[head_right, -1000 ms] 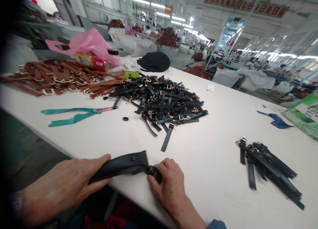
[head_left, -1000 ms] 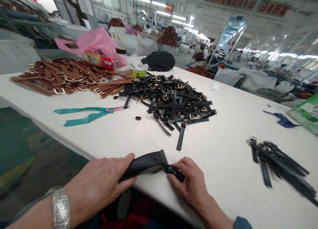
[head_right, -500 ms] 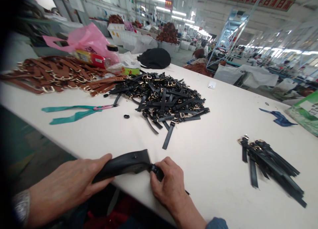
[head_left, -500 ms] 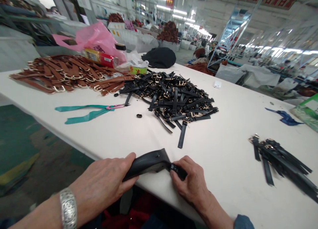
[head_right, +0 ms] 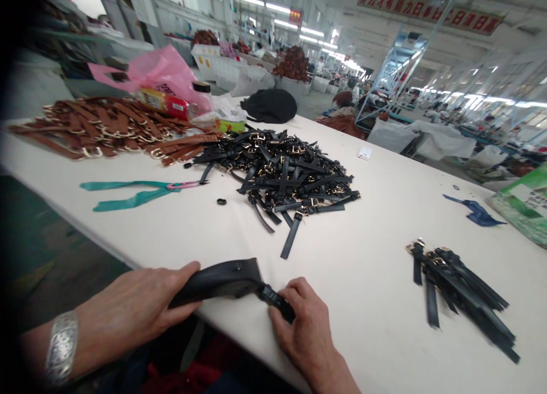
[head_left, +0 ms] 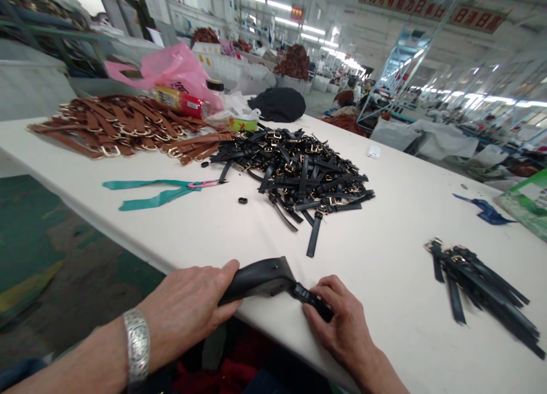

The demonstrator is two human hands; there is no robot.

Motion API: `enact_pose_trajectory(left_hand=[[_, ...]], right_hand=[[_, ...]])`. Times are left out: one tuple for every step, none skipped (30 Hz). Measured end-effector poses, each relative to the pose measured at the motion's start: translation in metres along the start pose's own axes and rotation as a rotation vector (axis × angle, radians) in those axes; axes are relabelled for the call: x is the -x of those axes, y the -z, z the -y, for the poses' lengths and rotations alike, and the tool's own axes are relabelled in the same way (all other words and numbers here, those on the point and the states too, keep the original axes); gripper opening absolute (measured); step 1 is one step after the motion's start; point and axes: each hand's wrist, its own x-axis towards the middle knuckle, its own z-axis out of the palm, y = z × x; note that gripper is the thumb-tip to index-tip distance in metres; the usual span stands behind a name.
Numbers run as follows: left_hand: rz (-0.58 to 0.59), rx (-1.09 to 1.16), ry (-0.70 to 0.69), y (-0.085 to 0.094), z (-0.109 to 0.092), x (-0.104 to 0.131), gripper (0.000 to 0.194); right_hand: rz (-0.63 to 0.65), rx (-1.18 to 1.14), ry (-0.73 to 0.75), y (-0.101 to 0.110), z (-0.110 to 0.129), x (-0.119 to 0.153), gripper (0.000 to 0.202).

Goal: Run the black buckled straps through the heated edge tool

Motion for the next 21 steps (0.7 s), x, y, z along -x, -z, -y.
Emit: enact_pose_trajectory(left_hand=[[0.004, 0.003, 0.007, 0.001, 0.001, 0.0, 0.026], [0.006, 0.004, 0.013, 0.001, 0.001, 0.001, 0.026], [0.007, 0.005, 0.018, 0.002, 0.001, 0.001, 0.026], [0.007, 0.009, 0.02, 0.003, 0.001, 0.002, 0.025], [0.01, 0.011, 0.02, 0.004, 0.0, 0.003, 0.025], [0.022, 0.011, 0.019, 0.005, -0.001, 0.004, 0.024], [0.043, 0.008, 0.015, 0.006, -0.003, 0.005, 0.025], [0.06, -0.001, 0.013, 0.007, -0.005, 0.006, 0.025], [0.079, -0.012, 0.009, 0.009, -0.008, 0.007, 0.026], [0.095, -0.027, 0.003, 0.01, -0.011, 0.008, 0.026], [0.104, -0.042, -0.004, 0.012, -0.014, 0.008, 0.027], [0.108, -0.056, -0.009, 0.013, -0.018, 0.007, 0.027], [0.114, -0.072, -0.013, 0.015, -0.021, 0.006, 0.026], [0.124, -0.088, -0.015, 0.016, -0.025, 0.004, 0.025], [0.131, -0.105, -0.019, 0.018, -0.029, 0.002, 0.024], [0.136, -0.121, -0.024, 0.02, -0.033, -0.001, 0.023], [0.139, -0.134, -0.034, 0.021, -0.038, -0.004, 0.021], [0.133, -0.148, -0.047, 0.023, -0.041, -0.007, 0.021], [0.119, -0.155, -0.064, 0.025, -0.045, -0.009, 0.02], [0.1, -0.157, -0.083, 0.026, -0.047, -0.012, 0.019], [0.082, -0.159, -0.101, 0.028, -0.05, -0.014, 0.019]], right_hand=[[-0.005, -0.006, -0.019, 0.001, -0.001, 0.003, 0.011], [-0.01, -0.008, -0.036, 0.001, -0.002, 0.005, 0.012], [-0.014, -0.005, -0.049, 0.002, -0.003, 0.008, 0.013], [-0.019, 0.0, -0.057, 0.002, -0.003, 0.01, 0.015], [-0.024, 0.005, -0.063, 0.002, -0.003, 0.011, 0.016], [-0.029, 0.007, -0.068, 0.002, -0.003, 0.012, 0.017], [-0.033, 0.005, -0.074, 0.002, -0.003, 0.012, 0.018], [-0.033, -0.002, -0.08, 0.002, -0.003, 0.012, 0.018], [-0.032, -0.014, -0.086, 0.001, -0.003, 0.011, 0.018], [-0.031, -0.026, -0.09, 0.001, -0.004, 0.011, 0.018], [-0.028, -0.036, -0.093, 0.001, -0.004, 0.01, 0.018], [-0.026, -0.044, -0.096, 0.0, -0.005, 0.01, 0.018], [-0.025, -0.05, -0.1, 0.0, -0.005, 0.01, 0.018], [-0.025, -0.054, -0.105, 0.0, -0.006, 0.009, 0.018], [-0.026, -0.056, -0.11, 0.0, -0.006, 0.009, 0.017], [-0.027, -0.057, -0.115, 0.0, -0.007, 0.009, 0.016], [-0.028, -0.057, -0.119, 0.0, -0.006, 0.009, 0.015], [-0.031, -0.056, -0.122, 0.0, -0.006, 0.009, 0.014], [-0.033, -0.054, -0.126, 0.0, -0.005, 0.009, 0.013], [-0.037, -0.052, -0.129, 0.001, -0.005, 0.009, 0.012], [-0.042, -0.053, -0.133, 0.001, -0.004, 0.009, 0.011]])
